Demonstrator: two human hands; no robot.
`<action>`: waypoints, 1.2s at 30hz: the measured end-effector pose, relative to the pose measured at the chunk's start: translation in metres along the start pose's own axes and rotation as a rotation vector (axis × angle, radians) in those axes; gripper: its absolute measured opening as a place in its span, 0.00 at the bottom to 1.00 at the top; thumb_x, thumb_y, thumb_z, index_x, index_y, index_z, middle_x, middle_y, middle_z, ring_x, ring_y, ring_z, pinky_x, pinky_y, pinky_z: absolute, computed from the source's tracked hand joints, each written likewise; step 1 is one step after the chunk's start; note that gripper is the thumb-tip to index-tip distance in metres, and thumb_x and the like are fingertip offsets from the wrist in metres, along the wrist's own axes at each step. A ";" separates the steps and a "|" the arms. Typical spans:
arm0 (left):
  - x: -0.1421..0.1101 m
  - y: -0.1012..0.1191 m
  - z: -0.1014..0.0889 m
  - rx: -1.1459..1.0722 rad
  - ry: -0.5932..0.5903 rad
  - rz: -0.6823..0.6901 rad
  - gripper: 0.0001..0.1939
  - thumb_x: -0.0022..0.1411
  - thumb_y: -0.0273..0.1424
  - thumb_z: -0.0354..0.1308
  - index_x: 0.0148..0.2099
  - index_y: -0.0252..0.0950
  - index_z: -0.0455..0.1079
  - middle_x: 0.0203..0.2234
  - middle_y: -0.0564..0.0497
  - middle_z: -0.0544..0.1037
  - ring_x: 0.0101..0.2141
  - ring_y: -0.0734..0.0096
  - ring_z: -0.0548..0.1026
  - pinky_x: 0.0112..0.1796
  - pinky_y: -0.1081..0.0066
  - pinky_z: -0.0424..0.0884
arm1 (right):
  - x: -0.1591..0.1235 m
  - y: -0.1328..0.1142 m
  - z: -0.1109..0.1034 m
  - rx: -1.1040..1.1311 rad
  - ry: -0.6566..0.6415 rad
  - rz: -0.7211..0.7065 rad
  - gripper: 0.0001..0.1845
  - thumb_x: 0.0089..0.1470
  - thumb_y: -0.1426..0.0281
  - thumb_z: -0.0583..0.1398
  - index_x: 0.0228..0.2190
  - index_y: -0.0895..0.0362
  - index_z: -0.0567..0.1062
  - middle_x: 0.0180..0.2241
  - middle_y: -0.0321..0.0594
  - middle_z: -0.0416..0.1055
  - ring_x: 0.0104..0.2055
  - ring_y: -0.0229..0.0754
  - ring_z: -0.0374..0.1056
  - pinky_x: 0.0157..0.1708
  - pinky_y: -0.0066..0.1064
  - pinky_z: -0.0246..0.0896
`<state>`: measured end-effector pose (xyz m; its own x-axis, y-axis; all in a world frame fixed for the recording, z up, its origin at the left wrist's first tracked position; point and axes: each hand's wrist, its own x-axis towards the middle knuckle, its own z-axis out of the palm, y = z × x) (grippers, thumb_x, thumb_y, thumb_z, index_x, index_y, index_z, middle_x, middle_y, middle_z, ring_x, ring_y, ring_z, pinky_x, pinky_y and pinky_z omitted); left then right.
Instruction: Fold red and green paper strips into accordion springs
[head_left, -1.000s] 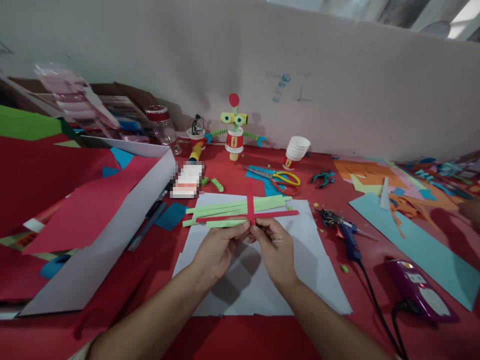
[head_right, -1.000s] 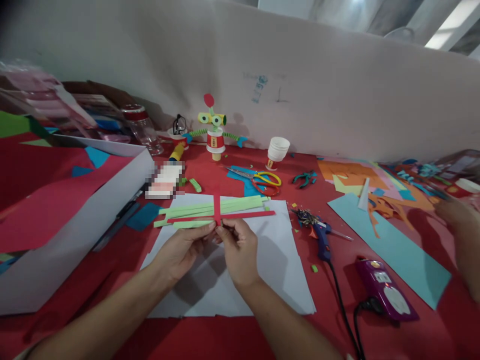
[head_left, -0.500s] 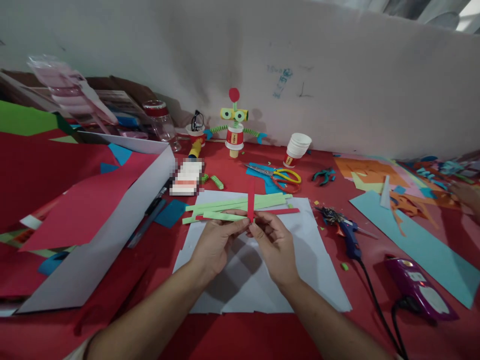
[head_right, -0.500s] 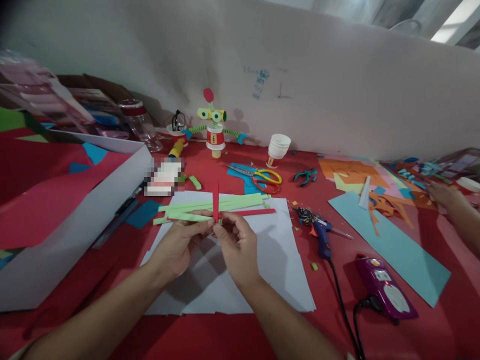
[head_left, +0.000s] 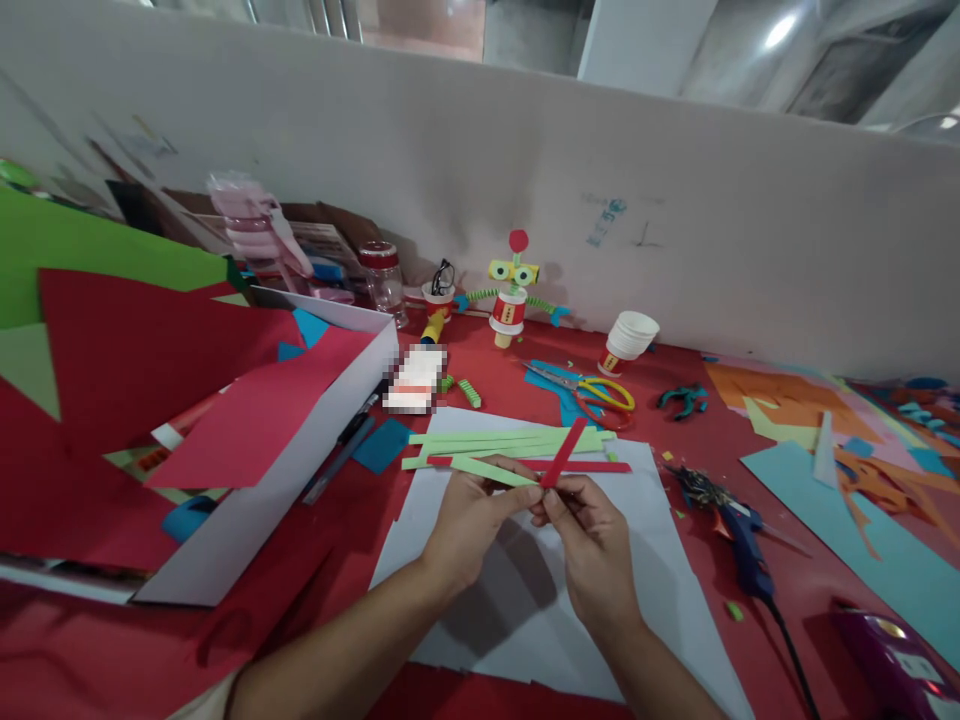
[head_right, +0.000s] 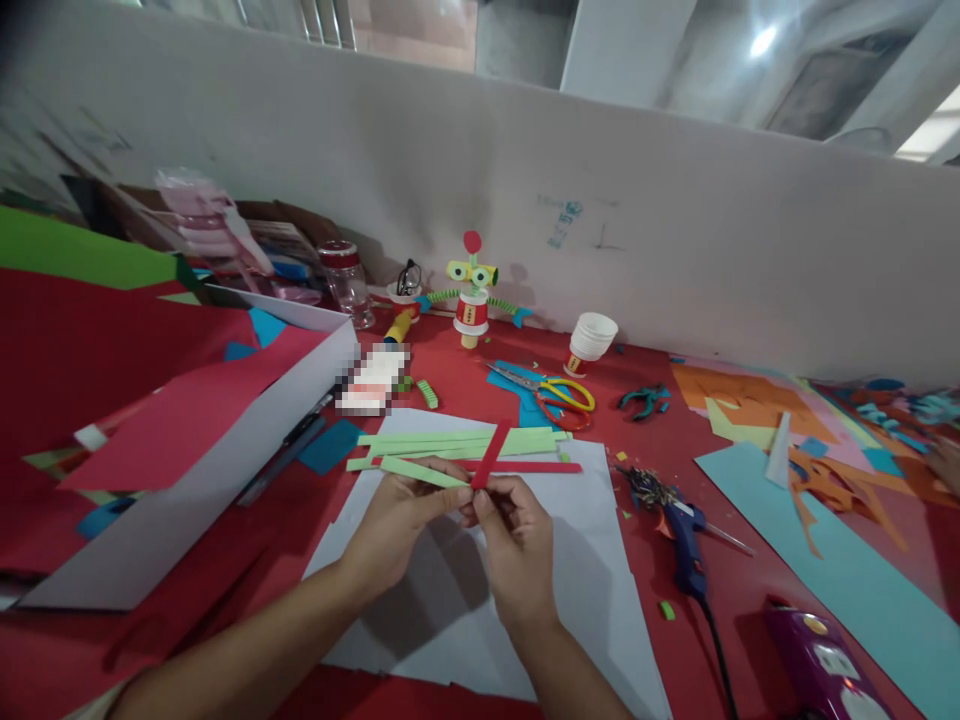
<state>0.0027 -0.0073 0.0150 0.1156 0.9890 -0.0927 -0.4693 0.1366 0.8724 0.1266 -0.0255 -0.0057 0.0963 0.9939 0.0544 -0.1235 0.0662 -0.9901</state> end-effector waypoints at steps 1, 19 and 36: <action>0.000 0.001 0.000 0.006 0.002 0.004 0.04 0.44 0.25 0.65 0.25 0.34 0.72 0.19 0.52 0.74 0.24 0.69 0.71 0.30 0.68 0.68 | -0.001 0.000 0.000 0.006 0.000 0.001 0.05 0.52 0.67 0.62 0.30 0.56 0.74 0.24 0.35 0.72 0.27 0.36 0.67 0.29 0.28 0.64; 0.005 0.004 -0.008 0.246 -0.031 0.087 0.06 0.47 0.26 0.64 0.31 0.35 0.74 0.27 0.49 0.76 0.31 0.68 0.72 0.34 0.70 0.66 | 0.001 -0.011 0.004 0.318 -0.068 0.350 0.12 0.45 0.65 0.66 0.33 0.56 0.73 0.20 0.30 0.61 0.20 0.30 0.53 0.19 0.21 0.49; 0.007 0.006 -0.010 -0.031 -0.162 -0.122 0.10 0.47 0.27 0.66 0.34 0.34 0.71 0.21 0.53 0.75 0.24 0.70 0.73 0.31 0.69 0.67 | 0.000 -0.015 0.005 0.143 -0.082 0.358 0.17 0.49 0.58 0.62 0.22 0.58 0.69 0.19 0.32 0.62 0.21 0.32 0.55 0.20 0.24 0.49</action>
<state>-0.0082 0.0014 0.0143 0.3110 0.9433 -0.1161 -0.4697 0.2588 0.8440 0.1237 -0.0257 0.0099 -0.0563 0.9598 -0.2748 -0.2717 -0.2796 -0.9209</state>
